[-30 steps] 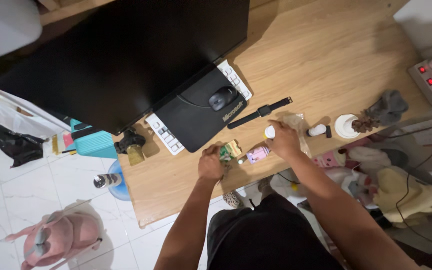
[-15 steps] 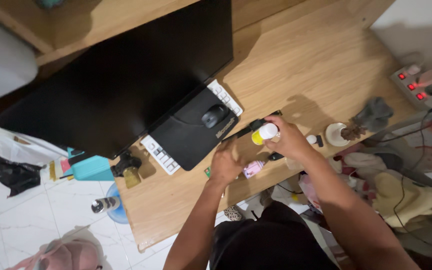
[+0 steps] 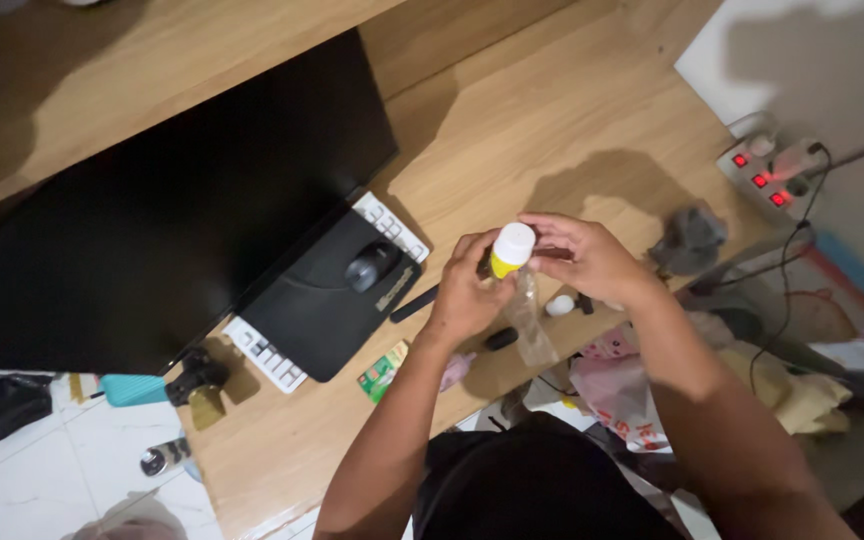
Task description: The person sprays a cleaning solution onto a wooden shelf and wipes it with a cloth. They then move a storage basket and various bottles to the shelf, arranging them neatly. The person also handles a small glass jar and places it on the shelf.
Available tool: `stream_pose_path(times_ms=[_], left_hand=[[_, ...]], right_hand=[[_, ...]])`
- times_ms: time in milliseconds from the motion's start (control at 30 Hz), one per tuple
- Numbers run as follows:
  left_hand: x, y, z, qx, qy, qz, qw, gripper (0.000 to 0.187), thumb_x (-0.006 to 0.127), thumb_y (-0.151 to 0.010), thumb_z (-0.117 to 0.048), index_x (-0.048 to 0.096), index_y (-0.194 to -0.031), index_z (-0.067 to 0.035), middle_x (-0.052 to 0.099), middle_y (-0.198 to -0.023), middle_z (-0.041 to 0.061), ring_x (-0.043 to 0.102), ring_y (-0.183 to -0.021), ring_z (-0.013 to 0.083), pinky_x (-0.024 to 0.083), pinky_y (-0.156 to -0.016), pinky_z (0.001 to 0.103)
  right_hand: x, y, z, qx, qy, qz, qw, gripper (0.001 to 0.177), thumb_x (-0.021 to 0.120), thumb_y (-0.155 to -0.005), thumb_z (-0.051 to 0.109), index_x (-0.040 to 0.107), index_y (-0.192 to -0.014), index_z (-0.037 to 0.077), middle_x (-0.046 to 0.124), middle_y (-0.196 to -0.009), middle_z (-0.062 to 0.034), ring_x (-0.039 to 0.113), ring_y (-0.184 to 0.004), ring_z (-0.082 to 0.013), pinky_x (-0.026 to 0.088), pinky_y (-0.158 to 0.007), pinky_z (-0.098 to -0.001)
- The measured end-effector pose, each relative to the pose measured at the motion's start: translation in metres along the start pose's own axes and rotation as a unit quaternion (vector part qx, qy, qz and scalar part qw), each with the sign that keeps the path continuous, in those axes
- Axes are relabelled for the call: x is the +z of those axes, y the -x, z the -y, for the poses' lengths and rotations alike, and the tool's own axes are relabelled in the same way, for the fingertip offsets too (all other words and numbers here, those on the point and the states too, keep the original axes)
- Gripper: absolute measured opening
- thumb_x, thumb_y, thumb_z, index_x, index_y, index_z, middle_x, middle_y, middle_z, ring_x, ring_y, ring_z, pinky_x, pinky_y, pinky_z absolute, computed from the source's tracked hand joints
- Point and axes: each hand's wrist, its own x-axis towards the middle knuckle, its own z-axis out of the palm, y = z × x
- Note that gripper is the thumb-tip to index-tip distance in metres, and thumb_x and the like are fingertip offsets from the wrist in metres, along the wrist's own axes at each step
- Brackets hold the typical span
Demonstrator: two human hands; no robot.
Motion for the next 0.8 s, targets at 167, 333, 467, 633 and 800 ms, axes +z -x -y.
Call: stream_pose_path(times_ms=[167,333,467,633,800], left_hand=[[0.024,-0.025,0.036,-0.104,0.198,-0.011,0.975,0.061,0.076,-0.085,0.001,0.051,-0.140,-0.005,0.065,-0.128,0.009,0.067,-0.118,0.0192,0.060,-0.093,0.034],[0.021,-0.055,0.023,-0.081,0.244,-0.022,0.966,0.066,0.069,-0.088,0.007,0.041,-0.147,-0.006,0.061,-0.132,0.007,0.061,-0.125,0.0187,0.057,-0.099,0.035],[0.014,-0.082,0.000,-0.041,0.317,-0.011,0.948,0.056,0.065,-0.096,0.005,0.045,-0.147,-0.004,0.060,-0.138,0.007,0.056,-0.133,0.0183,0.051,-0.111,0.037],[-0.001,-0.115,-0.048,-0.033,0.408,0.029,0.912,0.056,0.070,-0.094,-0.004,0.049,-0.146,-0.004,0.065,-0.132,0.008,0.061,-0.125,0.0202,0.048,-0.109,0.038],[-0.011,-0.158,-0.100,-0.027,0.301,-0.002,0.953,0.056,0.075,-0.093,-0.007,0.051,-0.143,-0.003,0.064,-0.128,0.006,0.060,-0.120,0.0146,0.049,-0.107,0.034]], right_hand=[[-0.046,0.007,-0.085,0.259,0.313,0.037,0.913,0.071,0.079,-0.072,0.021,0.057,-0.140,0.017,0.057,-0.140,-0.0094,0.073,-0.107,-0.0291,0.063,-0.087,-0.0421],[-0.036,0.033,-0.227,-0.141,0.419,0.091,0.892,0.069,0.087,-0.060,0.020,0.066,-0.124,0.009,0.066,-0.122,-0.0179,0.057,-0.116,-0.0400,0.047,-0.098,-0.0498],[-0.028,0.035,-0.248,-0.022,0.437,0.056,0.897,0.038,0.079,-0.077,0.018,0.070,-0.114,0.015,0.070,-0.112,-0.0114,0.066,-0.110,-0.0320,0.053,-0.096,-0.0449],[-0.048,0.005,-0.143,0.067,0.350,0.043,0.933,0.039,0.076,-0.077,0.012,0.065,-0.115,0.012,0.072,-0.099,-0.0120,0.071,-0.089,-0.0260,0.057,-0.078,-0.0386],[-0.095,-0.041,-0.001,0.023,0.248,-0.029,0.968,0.036,0.071,-0.080,0.006,0.064,-0.115,0.010,0.077,-0.091,-0.0115,0.073,-0.076,-0.0183,0.059,-0.068,-0.0321]])
